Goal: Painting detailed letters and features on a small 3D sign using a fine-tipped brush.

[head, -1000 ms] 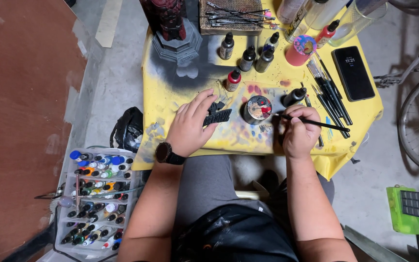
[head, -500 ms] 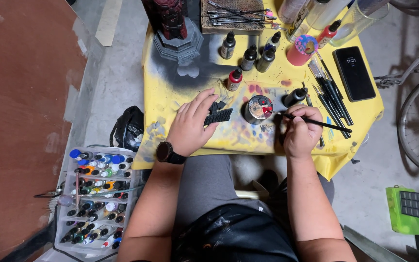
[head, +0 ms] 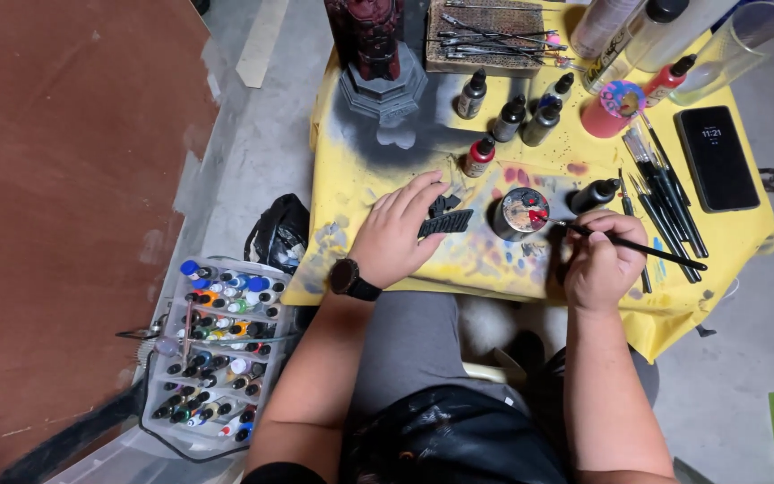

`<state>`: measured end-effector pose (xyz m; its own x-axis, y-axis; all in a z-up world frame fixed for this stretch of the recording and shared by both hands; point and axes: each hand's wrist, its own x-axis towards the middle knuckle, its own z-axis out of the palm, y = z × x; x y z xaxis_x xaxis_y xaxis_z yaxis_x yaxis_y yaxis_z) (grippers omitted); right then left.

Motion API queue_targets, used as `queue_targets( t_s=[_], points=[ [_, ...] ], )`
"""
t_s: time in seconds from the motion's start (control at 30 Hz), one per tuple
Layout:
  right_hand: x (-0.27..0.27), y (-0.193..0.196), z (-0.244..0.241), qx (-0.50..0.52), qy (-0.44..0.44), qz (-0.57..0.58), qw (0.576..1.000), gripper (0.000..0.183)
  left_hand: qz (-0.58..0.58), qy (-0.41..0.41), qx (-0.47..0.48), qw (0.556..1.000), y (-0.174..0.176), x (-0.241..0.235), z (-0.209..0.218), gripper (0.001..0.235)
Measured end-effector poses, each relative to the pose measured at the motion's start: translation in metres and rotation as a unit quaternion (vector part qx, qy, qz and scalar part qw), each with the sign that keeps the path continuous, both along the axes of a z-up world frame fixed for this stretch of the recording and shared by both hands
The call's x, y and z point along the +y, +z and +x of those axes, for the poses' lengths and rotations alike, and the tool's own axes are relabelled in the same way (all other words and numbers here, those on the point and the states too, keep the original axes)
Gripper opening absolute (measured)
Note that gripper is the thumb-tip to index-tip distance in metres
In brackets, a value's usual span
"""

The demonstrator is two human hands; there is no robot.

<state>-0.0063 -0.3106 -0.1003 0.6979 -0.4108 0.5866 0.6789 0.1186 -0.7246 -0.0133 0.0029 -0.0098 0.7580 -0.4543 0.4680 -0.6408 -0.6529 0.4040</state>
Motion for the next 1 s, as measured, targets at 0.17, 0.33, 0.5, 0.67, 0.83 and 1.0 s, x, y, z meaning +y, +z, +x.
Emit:
queue_targets(
  t_s=[0.17,0.33,0.5,0.67,0.83,1.0],
  points=[
    [0.004,0.007,0.002,-0.016,0.003,-0.002,1.0,0.006,0.009,0.003,0.02,1.0,0.002,0.001,0.002,0.067],
    [0.006,0.011,-0.002,-0.008,-0.006,0.023,1.0,0.007,0.01,0.015,-0.001,1.0,0.001,-0.005,0.007,0.068],
    [0.001,0.002,-0.005,0.001,0.014,0.029,0.999,0.009,-0.009,0.031,-0.014,0.999,0.006,-0.005,0.007,0.069],
    [0.002,0.002,-0.014,0.071,-0.01,0.016,0.997,0.005,-0.007,0.044,0.029,0.999,0.015,-0.006,0.003,0.064],
    [0.0,-0.001,-0.015,0.054,0.004,0.007,0.999,0.008,-0.006,0.047,0.034,0.998,0.015,-0.007,0.001,0.062],
    [0.001,0.004,-0.015,0.05,0.012,0.012,0.999,0.012,-0.01,0.036,0.035,0.999,0.015,-0.009,0.003,0.059]
  ],
)
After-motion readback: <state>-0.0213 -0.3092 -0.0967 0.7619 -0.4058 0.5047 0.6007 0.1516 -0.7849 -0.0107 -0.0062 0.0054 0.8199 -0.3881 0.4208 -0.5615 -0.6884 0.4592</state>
